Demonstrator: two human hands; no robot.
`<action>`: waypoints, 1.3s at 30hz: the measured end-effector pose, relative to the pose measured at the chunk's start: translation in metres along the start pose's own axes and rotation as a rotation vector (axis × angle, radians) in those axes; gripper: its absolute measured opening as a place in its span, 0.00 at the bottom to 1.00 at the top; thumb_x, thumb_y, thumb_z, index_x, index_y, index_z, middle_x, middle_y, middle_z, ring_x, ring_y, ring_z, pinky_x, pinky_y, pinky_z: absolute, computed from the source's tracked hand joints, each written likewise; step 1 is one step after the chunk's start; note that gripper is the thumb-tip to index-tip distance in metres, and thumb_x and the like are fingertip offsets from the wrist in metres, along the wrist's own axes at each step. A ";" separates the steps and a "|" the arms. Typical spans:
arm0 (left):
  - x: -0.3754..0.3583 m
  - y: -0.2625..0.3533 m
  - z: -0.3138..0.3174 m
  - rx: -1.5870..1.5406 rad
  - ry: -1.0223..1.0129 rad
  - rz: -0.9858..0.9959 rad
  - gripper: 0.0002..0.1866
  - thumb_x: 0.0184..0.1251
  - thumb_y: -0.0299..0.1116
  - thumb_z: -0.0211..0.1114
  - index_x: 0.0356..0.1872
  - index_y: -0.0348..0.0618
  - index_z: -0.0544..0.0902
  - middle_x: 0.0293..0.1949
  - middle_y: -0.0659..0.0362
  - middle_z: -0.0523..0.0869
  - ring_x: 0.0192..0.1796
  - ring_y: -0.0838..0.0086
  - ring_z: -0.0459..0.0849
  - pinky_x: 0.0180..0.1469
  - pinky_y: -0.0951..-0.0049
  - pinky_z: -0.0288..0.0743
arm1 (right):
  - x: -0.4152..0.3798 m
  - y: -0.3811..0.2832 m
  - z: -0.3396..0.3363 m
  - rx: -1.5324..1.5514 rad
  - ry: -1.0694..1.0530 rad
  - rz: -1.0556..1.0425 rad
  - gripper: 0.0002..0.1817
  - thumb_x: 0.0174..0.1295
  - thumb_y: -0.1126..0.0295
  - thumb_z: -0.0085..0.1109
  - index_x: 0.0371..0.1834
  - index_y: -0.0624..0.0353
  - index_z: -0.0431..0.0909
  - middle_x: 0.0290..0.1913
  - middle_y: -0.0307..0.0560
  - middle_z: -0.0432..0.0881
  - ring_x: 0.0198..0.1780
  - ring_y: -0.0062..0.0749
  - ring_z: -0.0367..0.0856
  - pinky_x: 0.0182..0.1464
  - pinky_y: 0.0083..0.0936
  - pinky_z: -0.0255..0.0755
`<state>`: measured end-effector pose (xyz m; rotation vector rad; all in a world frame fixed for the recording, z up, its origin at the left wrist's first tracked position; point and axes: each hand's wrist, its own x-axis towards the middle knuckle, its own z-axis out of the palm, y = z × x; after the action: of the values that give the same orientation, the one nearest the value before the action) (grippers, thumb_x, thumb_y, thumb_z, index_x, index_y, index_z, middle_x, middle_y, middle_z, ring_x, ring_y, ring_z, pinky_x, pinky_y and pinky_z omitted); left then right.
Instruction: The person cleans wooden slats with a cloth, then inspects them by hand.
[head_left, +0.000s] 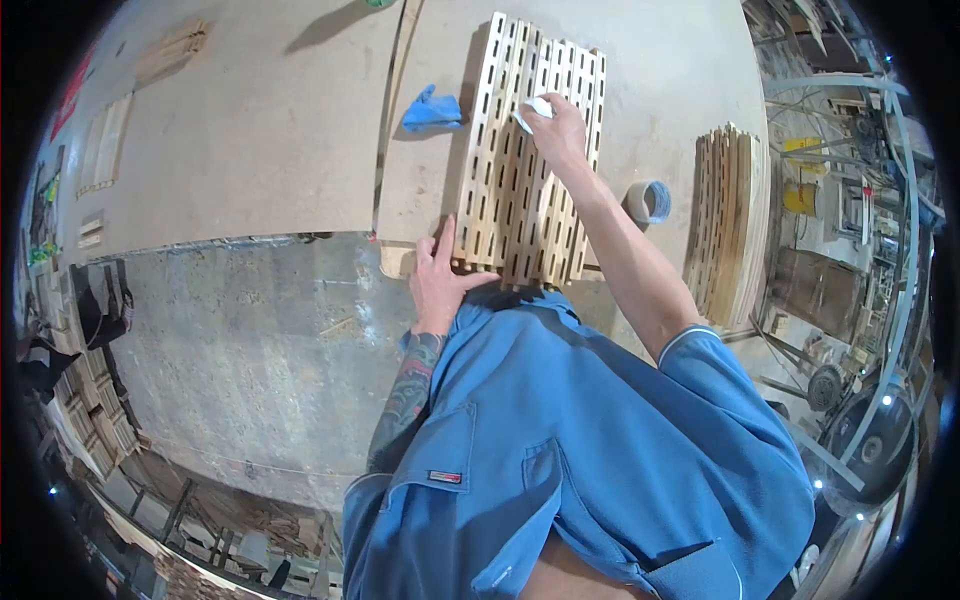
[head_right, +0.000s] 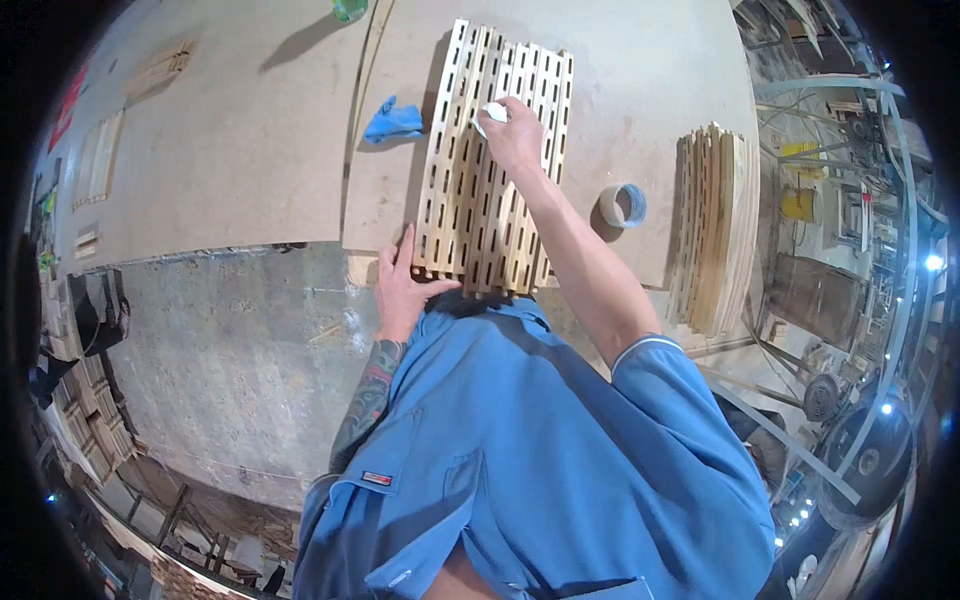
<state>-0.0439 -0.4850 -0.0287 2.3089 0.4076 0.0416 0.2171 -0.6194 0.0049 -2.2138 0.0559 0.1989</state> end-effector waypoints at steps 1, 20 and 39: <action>-0.001 0.000 0.000 0.005 -0.004 -0.005 0.61 0.36 0.66 0.80 0.77 0.58 0.67 0.47 0.50 0.73 0.46 0.54 0.80 0.42 0.56 0.81 | 0.002 -0.001 0.002 -0.007 0.006 -0.012 0.17 0.61 0.61 0.68 0.44 0.63 0.84 0.37 0.55 0.88 0.40 0.41 0.87 0.45 0.34 0.78; 0.000 0.002 -0.001 -0.009 -0.037 -0.035 0.61 0.35 0.65 0.81 0.77 0.53 0.68 0.49 0.48 0.74 0.49 0.51 0.81 0.47 0.53 0.82 | 0.061 -0.004 0.010 -0.058 0.087 -0.043 0.18 0.58 0.61 0.69 0.47 0.60 0.85 0.43 0.57 0.88 0.44 0.49 0.87 0.50 0.38 0.79; -0.002 0.001 0.003 -0.011 -0.027 -0.048 0.62 0.34 0.64 0.82 0.76 0.51 0.69 0.48 0.49 0.73 0.48 0.53 0.78 0.48 0.54 0.79 | 0.118 -0.016 0.007 -0.054 0.117 -0.038 0.17 0.58 0.62 0.68 0.49 0.57 0.86 0.44 0.56 0.89 0.46 0.47 0.88 0.52 0.37 0.79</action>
<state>-0.0452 -0.4885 -0.0299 2.2852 0.4481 -0.0104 0.3348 -0.6000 -0.0058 -2.2767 0.0736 0.0498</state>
